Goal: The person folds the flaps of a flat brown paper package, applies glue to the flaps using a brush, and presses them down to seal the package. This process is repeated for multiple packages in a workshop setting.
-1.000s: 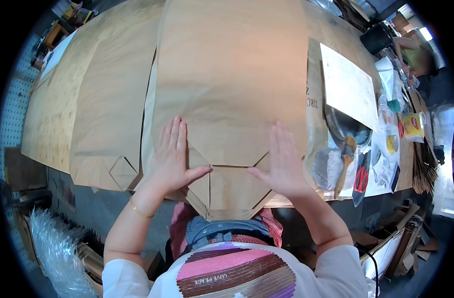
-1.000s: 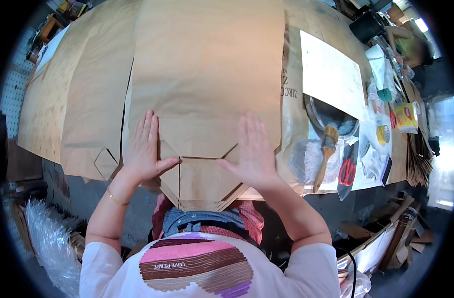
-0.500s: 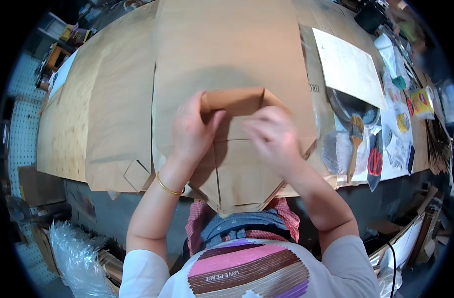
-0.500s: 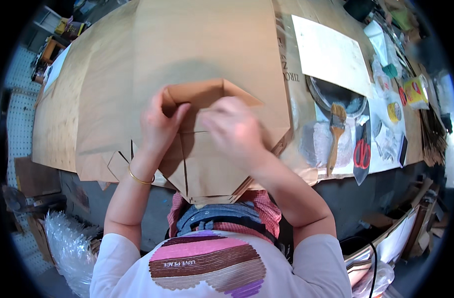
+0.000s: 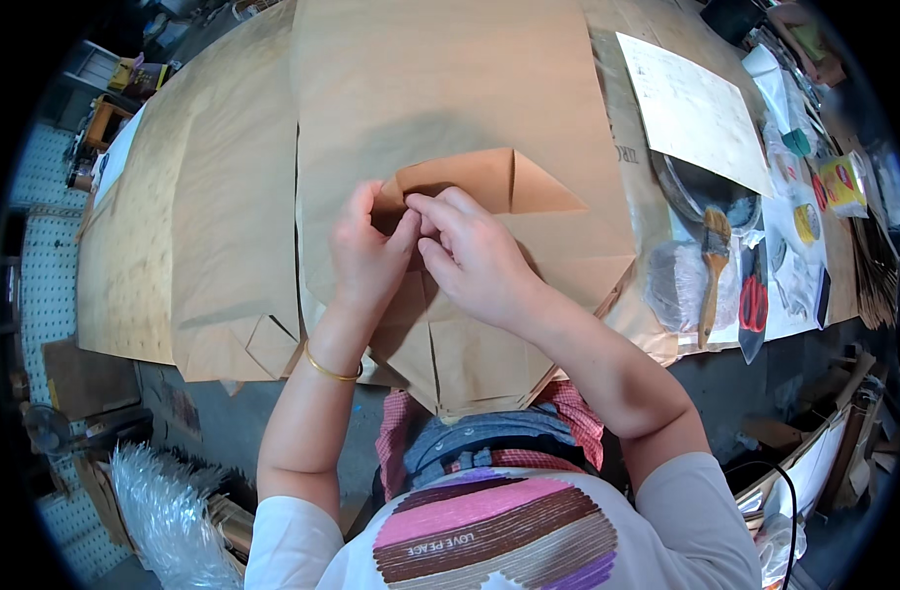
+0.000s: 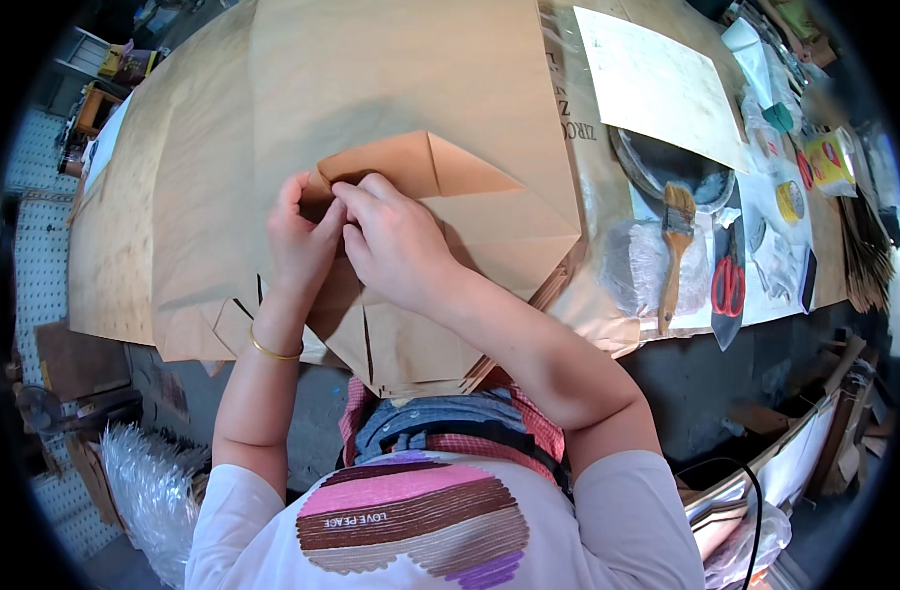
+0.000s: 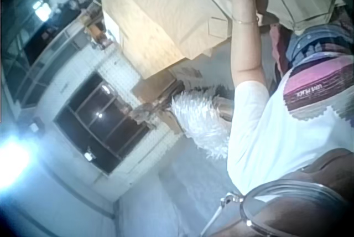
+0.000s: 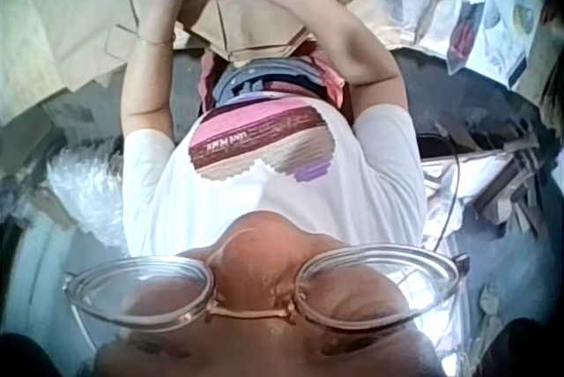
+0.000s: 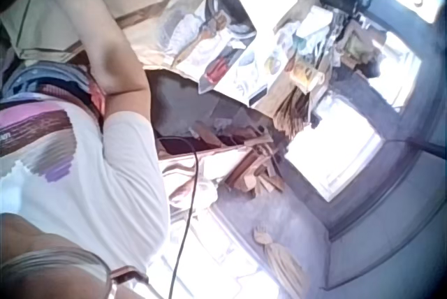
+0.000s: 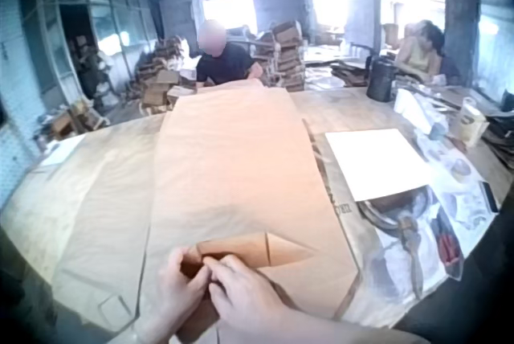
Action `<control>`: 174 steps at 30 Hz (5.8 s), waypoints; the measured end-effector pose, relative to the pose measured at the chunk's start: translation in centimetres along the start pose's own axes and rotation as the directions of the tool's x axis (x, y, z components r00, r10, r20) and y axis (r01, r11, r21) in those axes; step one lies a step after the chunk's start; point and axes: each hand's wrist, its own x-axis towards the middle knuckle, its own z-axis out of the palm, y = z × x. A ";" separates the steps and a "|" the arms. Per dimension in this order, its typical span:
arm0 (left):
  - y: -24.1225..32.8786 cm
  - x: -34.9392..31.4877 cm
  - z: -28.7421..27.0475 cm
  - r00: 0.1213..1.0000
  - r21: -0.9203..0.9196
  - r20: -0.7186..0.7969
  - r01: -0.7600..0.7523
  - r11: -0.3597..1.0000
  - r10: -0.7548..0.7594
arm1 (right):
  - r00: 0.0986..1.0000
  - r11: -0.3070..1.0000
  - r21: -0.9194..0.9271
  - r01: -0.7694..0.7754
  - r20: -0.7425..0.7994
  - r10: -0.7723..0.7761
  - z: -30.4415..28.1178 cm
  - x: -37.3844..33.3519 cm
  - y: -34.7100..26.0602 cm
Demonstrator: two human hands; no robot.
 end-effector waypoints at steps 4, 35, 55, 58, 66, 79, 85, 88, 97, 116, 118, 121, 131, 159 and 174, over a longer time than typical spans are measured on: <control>0.2 0.2 -0.3 0.999 -0.064 0.036 -0.009 0.998 0.011 | 0.998 0.998 -0.070 -0.006 0.056 0.010 -0.5 0.4 -0.3; 2.9 8.9 -1.9 0.698 0.107 0.703 0.090 0.990 -0.140 | 0.697 0.518 -0.477 0.709 0.586 -0.414 -7.1 4.8 -3.2; 11.7 0.5 0.6 0.170 0.519 0.812 -0.646 0.559 -0.558 | 0.374 0.204 -0.852 0.482 0.410 0.831 -3.7 2.8 -4.6; 9.8 -0.5 -0.4 0.380 0.631 0.770 -0.578 0.518 -0.513 | 0.551 0.272 -0.900 0.340 0.425 0.718 -5.4 0.3 -3.0; 5.0 -0.5 -8.3 0.632 0.585 0.725 -0.352 0.731 -0.275 | 0.888 0.398 -0.872 0.286 0.397 0.232 -10.7 -4.2 0.9; 4.0 2.4 -9.4 0.363 0.148 0.921 0.002 0.989 -0.139 | 0.816 0.807 -0.589 -0.052 0.440 0.374 -10.3 -2.1 -1.1; 2.0 -1.1 -5.4 0.794 0.399 0.577 -0.068 0.915 -0.192 | 0.930 0.630 -0.776 0.024 0.248 0.270 -8.0 -3.4 0.7; 2.7 -0.6 -5.7 0.744 0.297 0.616 0.085 0.951 -0.259 | 0.956 0.682 -0.671 0.291 0.237 -0.174 -10.8 -6.1 -1.4; 6.1 -1.8 -7.6 0.578 0.393 0.807 -0.379 0.838 -0.117 | 0.955 0.230 -0.955 0.186 0.231 0.187 -27.7 -17.2 3.9; 8.3 -3.4 -7.4 0.794 0.567 0.592 -0.288 0.772 -0.139 | 0.769 0.854 -0.047 -0.517 -0.464 0.440 -33.7 -7.3 5.9; 8.5 -3.3 -7.4 0.794 0.578 0.590 -0.287 0.764 -0.148 | 0.875 0.844 -0.239 -0.480 -0.200 0.442 -33.3 -7.0 4.5; 8.4 -3.3 -7.3 0.784 0.592 0.599 -0.301 0.747 -0.159 | 0.866 0.825 -0.344 -0.449 0.061 0.496 -34.8 -6.5 4.6; 8.7 -1.5 -7.3 0.737 0.425 0.640 -0.102 0.899 -0.219 | 0.782 0.830 0.490 -0.268 -0.392 0.484 -37.3 -6.4 5.7; 4.5 -2.0 -7.8 0.765 0.167 0.644 -0.133 0.977 -0.006 | 0.994 0.923 -0.375 -0.091 -0.091 0.061 -9.1 -6.5 -3.6; 3.4 -1.6 -8.7 0.583 0.264 0.812 -0.429 0.864 0.041 | 0.823 0.855 -0.210 0.474 0.451 -0.345 -6.3 -0.4 -3.6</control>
